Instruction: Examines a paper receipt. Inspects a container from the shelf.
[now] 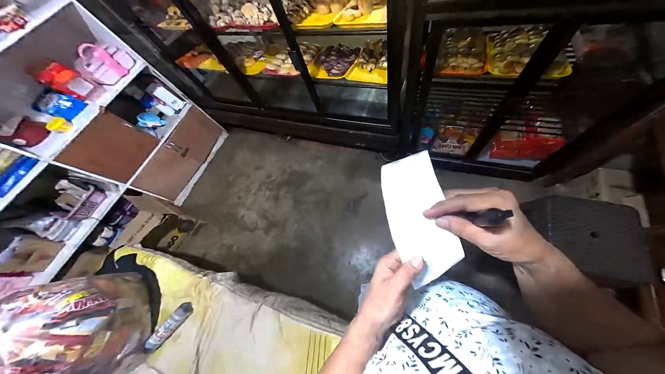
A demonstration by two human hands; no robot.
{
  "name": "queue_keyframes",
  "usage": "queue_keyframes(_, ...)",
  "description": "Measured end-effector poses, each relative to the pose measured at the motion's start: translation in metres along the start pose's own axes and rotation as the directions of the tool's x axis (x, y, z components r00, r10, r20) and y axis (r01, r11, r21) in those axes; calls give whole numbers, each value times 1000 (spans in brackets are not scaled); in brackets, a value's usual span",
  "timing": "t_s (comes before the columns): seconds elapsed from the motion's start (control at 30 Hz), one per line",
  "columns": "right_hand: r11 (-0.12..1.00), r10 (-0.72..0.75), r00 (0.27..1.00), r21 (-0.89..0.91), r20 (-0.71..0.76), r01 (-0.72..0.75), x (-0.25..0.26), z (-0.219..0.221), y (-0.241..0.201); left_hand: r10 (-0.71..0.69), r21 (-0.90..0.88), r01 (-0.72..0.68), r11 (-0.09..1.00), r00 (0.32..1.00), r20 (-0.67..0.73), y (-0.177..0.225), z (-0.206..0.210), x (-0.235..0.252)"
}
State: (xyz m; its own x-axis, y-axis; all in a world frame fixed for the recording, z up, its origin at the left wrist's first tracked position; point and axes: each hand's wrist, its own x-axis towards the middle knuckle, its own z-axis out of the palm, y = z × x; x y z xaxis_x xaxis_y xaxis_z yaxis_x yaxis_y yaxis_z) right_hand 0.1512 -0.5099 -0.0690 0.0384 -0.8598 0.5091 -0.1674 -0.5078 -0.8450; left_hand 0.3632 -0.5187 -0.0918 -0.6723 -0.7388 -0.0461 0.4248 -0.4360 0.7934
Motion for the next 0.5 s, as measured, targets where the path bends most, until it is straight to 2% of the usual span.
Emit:
queue_keyframes(0.37, 999, -52, 999, 2, 12, 52, -1, -2, 5, -9, 11, 9, 1000, 1000, 14, -3, -1, 1)
queue_keyframes(0.5, 998, -65, 998, -9, 27, 65, 0, -5, 6, 5, 87, -5, 996, 1000, 3, -3, -1, 1)
